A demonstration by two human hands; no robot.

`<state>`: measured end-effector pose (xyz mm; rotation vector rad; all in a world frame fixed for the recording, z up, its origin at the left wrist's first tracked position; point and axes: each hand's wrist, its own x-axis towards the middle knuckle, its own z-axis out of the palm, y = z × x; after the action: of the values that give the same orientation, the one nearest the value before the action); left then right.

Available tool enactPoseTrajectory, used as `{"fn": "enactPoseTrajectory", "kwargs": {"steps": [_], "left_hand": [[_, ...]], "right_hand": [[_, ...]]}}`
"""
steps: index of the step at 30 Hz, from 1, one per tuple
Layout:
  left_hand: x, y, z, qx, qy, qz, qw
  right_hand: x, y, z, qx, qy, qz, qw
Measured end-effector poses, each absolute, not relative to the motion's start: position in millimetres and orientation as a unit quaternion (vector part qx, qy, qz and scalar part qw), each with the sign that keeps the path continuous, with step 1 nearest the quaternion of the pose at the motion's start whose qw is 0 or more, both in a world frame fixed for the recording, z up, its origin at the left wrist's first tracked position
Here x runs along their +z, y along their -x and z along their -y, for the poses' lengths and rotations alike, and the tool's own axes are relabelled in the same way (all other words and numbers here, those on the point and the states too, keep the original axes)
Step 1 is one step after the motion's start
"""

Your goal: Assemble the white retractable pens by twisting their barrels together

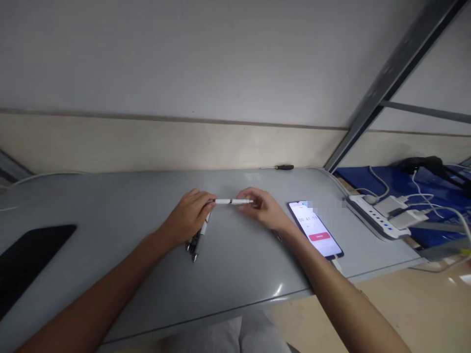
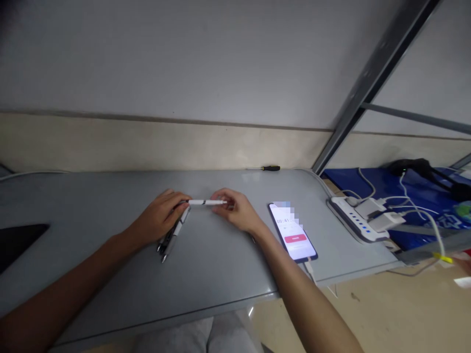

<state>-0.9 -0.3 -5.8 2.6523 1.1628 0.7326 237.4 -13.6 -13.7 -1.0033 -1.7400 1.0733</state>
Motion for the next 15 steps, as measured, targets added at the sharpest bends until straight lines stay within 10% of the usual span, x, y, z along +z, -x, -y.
{"fn": "enactPoseTrajectory", "kwargs": {"steps": [15], "left_hand": [[-6.8,3.0,-1.2,0.242,-0.892,-0.373,0.079]], "right_hand": [[-17.1,-242.1,13.9,0.376,0.425,0.72,0.399]]}}
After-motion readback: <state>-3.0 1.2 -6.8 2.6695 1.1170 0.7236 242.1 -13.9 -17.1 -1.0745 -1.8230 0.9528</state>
